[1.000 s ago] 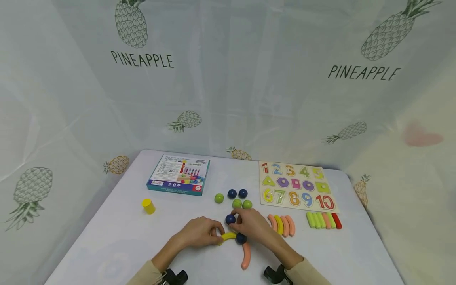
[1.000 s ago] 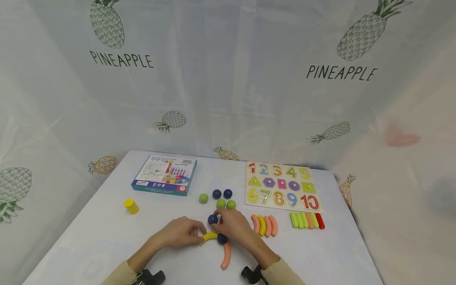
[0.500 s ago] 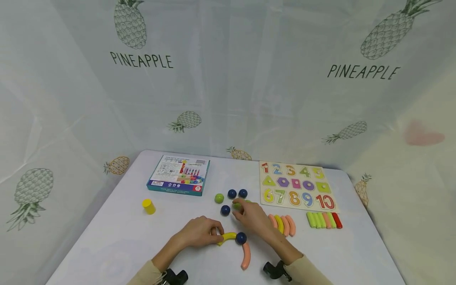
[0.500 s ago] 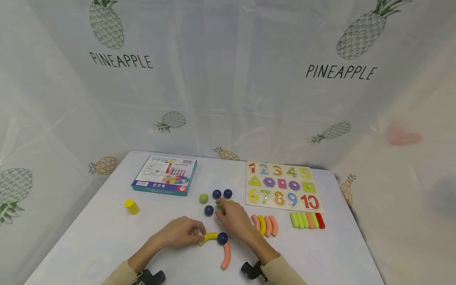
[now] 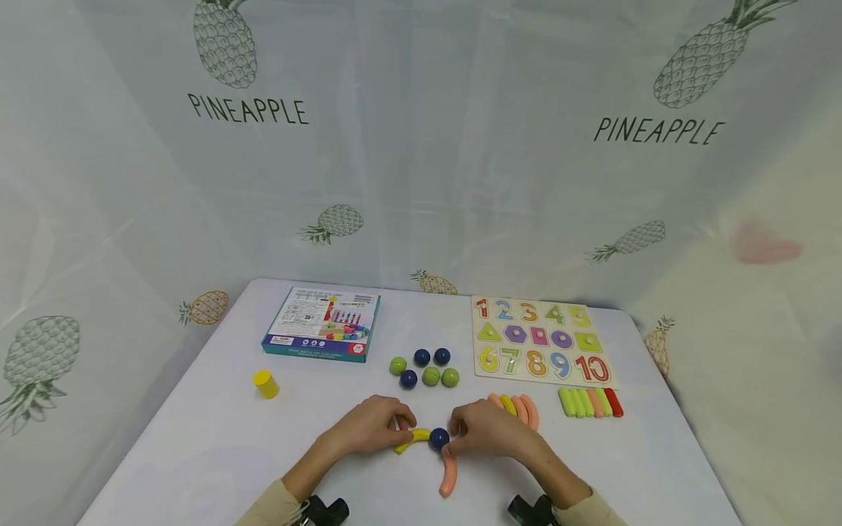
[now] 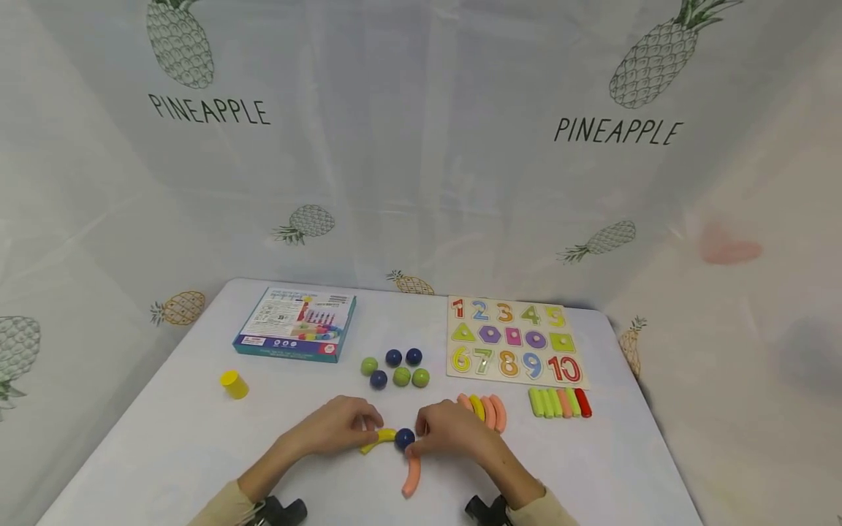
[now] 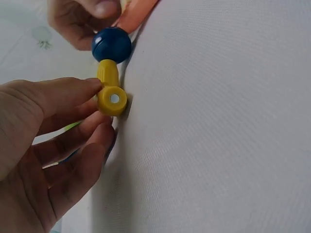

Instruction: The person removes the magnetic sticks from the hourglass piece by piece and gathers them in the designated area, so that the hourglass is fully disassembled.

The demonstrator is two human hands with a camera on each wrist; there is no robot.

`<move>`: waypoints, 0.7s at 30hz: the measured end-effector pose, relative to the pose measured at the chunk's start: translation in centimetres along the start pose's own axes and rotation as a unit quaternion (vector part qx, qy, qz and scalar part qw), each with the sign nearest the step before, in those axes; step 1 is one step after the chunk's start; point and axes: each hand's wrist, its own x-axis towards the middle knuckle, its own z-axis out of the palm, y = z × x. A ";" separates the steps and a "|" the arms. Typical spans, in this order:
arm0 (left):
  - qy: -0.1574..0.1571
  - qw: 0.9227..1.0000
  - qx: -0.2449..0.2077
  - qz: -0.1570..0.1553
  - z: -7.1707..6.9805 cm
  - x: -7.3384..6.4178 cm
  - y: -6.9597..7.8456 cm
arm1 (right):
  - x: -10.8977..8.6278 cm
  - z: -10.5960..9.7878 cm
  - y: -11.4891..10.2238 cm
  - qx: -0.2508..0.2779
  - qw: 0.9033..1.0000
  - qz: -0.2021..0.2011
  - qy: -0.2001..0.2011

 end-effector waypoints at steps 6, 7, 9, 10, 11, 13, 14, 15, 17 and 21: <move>-0.008 1.000 -0.014 0.017 0.0 0.0 0.0 | 0.3 0.7 0.0 -0.005 1.000 -0.019 -0.003; -0.009 1.000 -0.014 0.017 0.0 0.0 0.0 | 0.4 0.8 0.0 -0.005 1.000 -0.023 0.002; -0.009 1.000 -0.012 0.017 0.1 0.1 0.0 | 0.6 1.1 0.0 -0.006 0.999 -0.030 0.014; -0.008 1.000 -0.009 0.016 0.1 0.1 0.0 | 0.8 1.2 0.0 -0.010 0.999 -0.030 0.019; -0.007 1.000 -0.008 0.017 0.2 0.1 0.0 | 0.9 1.4 -0.1 -0.011 0.999 -0.029 0.023; -0.005 1.000 -0.003 0.018 0.2 0.2 0.0 | 1.1 1.7 -0.1 -0.013 0.999 -0.022 0.027; -0.005 1.000 -0.001 0.018 0.3 0.3 0.1 | 1.2 1.9 -0.1 -0.016 0.999 -0.019 0.029; -0.004 1.000 0.002 0.019 0.3 0.3 0.2 | 1.3 2.1 -0.1 -0.020 0.999 -0.016 0.030; -0.005 1.000 0.006 0.021 0.4 0.5 0.3 | 1.5 2.3 -0.1 -0.031 0.999 -0.014 0.032; -0.008 1.000 0.012 0.018 0.5 0.6 0.6 | 1.7 2.7 -0.2 -0.055 0.998 -0.017 0.040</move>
